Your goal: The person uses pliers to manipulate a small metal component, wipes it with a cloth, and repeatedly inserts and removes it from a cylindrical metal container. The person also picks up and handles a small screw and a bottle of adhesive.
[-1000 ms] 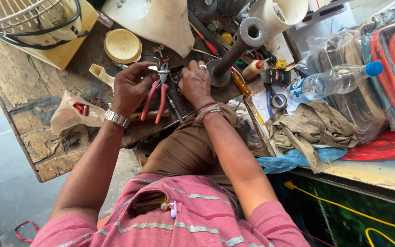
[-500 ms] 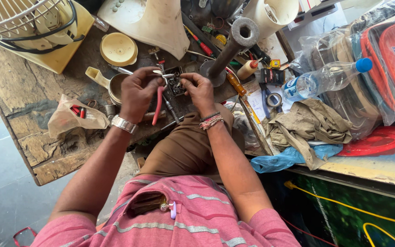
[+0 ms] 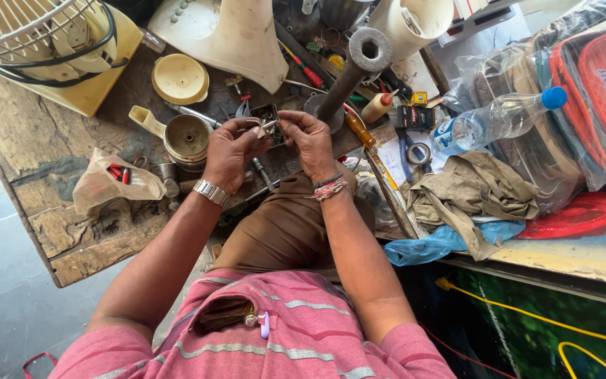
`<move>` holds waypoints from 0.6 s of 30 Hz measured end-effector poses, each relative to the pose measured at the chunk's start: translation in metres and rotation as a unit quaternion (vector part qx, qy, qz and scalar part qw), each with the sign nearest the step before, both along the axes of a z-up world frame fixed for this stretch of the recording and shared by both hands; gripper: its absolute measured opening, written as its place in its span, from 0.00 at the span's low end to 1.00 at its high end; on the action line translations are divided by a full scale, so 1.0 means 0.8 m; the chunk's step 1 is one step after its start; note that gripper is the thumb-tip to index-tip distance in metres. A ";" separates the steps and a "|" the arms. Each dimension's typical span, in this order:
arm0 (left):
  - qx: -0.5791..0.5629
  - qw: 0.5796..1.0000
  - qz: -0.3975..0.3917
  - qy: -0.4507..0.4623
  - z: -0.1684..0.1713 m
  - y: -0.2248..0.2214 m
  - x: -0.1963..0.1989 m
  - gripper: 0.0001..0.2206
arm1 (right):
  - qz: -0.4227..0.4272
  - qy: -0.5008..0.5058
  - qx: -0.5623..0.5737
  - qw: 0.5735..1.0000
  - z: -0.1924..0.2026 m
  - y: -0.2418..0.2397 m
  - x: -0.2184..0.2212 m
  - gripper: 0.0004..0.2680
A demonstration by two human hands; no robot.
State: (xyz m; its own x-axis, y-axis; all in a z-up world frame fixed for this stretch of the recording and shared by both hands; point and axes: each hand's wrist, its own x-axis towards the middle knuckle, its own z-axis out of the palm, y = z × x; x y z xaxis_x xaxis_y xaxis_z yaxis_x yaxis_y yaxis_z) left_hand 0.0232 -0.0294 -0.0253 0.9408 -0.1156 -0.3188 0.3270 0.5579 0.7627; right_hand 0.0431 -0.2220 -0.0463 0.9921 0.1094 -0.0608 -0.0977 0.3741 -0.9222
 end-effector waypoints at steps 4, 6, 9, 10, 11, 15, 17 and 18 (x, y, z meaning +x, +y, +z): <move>-0.031 0.999 -0.016 0.013 0.004 0.002 0.000 0.08 | 0.008 0.018 -0.010 1.000 0.003 0.002 -0.002 0.09; -0.055 0.998 -0.022 0.030 0.004 0.003 0.002 0.08 | 0.004 0.009 0.019 1.000 0.004 0.000 -0.002 0.09; -0.067 0.997 -0.028 0.040 0.002 0.004 0.004 0.09 | -0.004 0.016 0.062 0.998 0.007 -0.003 0.000 0.09; -0.068 0.996 -0.030 0.043 0.001 0.004 0.004 0.09 | -0.005 0.022 0.077 0.997 0.007 -0.003 0.000 0.09; -0.068 0.996 -0.033 0.046 -0.001 0.003 0.004 0.09 | 0.002 0.015 0.058 0.998 0.007 -0.002 -0.001 0.09; -0.075 0.995 -0.041 0.042 -0.006 0.002 0.004 0.10 | 0.028 0.009 0.002 1.000 0.007 0.000 -0.005 0.10; -0.084 0.994 -0.049 0.040 -0.007 0.004 0.005 0.09 | 0.039 0.000 -0.024 0.999 0.007 0.001 -0.006 0.10; -0.089 0.994 -0.053 0.040 -0.007 0.006 0.005 0.09 | 0.043 -0.013 -0.041 0.998 0.007 0.001 -0.006 0.10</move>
